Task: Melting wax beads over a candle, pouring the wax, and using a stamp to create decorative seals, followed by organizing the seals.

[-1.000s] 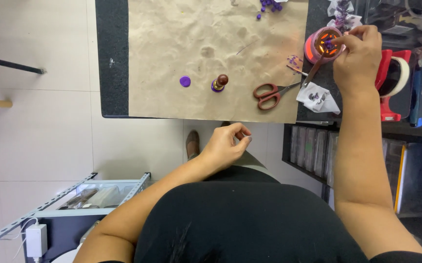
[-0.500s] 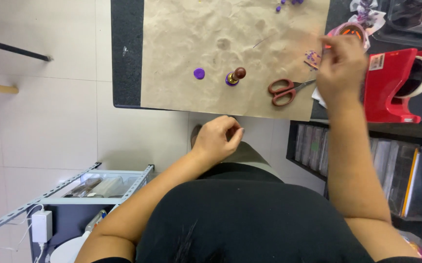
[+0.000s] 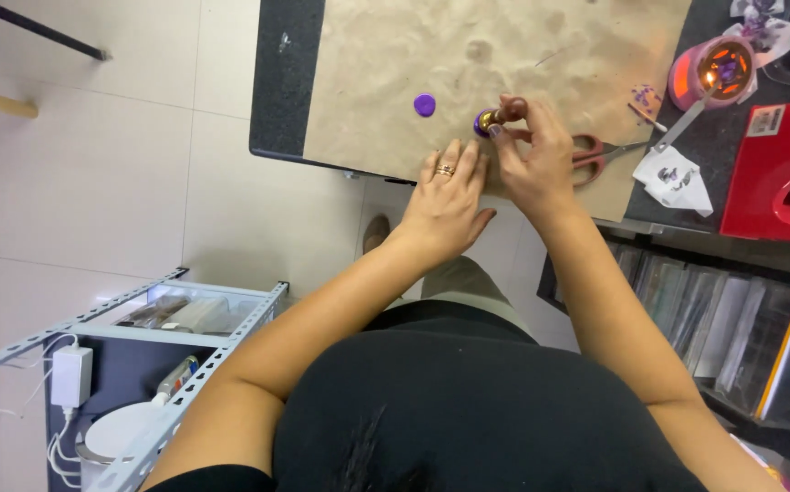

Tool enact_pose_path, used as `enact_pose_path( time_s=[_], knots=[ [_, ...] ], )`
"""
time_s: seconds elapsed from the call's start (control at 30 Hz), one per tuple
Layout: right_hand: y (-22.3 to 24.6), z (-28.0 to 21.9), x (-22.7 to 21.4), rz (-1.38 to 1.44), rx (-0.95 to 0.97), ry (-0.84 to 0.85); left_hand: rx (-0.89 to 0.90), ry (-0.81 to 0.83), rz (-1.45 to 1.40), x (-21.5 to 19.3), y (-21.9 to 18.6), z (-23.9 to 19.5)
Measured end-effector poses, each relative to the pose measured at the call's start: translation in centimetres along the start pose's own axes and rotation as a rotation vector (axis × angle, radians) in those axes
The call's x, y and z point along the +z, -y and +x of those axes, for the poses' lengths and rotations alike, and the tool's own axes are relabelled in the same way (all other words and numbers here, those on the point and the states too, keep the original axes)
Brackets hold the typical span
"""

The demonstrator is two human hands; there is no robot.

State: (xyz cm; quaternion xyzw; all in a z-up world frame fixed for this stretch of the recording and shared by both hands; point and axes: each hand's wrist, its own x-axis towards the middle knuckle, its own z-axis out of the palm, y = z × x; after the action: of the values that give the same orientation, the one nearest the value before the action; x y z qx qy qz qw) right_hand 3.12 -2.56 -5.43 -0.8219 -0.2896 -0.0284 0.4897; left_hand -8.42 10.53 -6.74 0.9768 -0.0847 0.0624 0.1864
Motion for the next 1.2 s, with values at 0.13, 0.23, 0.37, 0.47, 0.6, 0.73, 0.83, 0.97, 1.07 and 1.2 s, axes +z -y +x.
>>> enact_pose_path(
  time_s=[0.13,0.23,0.37,0.47,0.6,0.73,0.83,0.97,1.07,1.2],
  knots=[
    [0.1,0.0,0.2,-0.020,-0.001,0.000,-0.005,0.040,0.036,-0.4,-0.1,0.1],
    [0.9,0.2,0.0,-0.026,0.005,0.014,0.001,0.101,0.046,-0.1,0.0,0.2],
    [2.9,0.6,-0.3,-0.068,0.089,0.089,0.007,0.183,0.213,0.9,0.1,0.5],
    [2.5,0.8,-0.4,-0.066,0.080,0.096,0.023,0.168,0.276,0.8,0.1,0.4],
    [2.4,0.9,-0.6,-0.076,0.113,0.104,0.034,0.122,0.330,0.9,0.0,0.3],
    [2.6,1.2,-0.8,-0.076,0.102,0.130,0.037,0.151,0.346,1.1,0.0,0.4],
    [2.2,1.2,-0.9,-0.045,0.136,0.128,0.045,0.117,0.340,1.0,0.1,0.4],
    [2.3,1.5,-1.1,-0.023,0.164,0.154,0.047,0.137,0.331,0.9,0.0,0.4],
    [2.1,1.6,-1.2,0.001,0.205,0.158,0.051,0.141,0.329,0.9,0.1,0.4],
    [2.1,1.8,-1.3,0.021,0.215,0.161,0.055,0.144,0.315,0.9,0.1,0.4]
  ],
)
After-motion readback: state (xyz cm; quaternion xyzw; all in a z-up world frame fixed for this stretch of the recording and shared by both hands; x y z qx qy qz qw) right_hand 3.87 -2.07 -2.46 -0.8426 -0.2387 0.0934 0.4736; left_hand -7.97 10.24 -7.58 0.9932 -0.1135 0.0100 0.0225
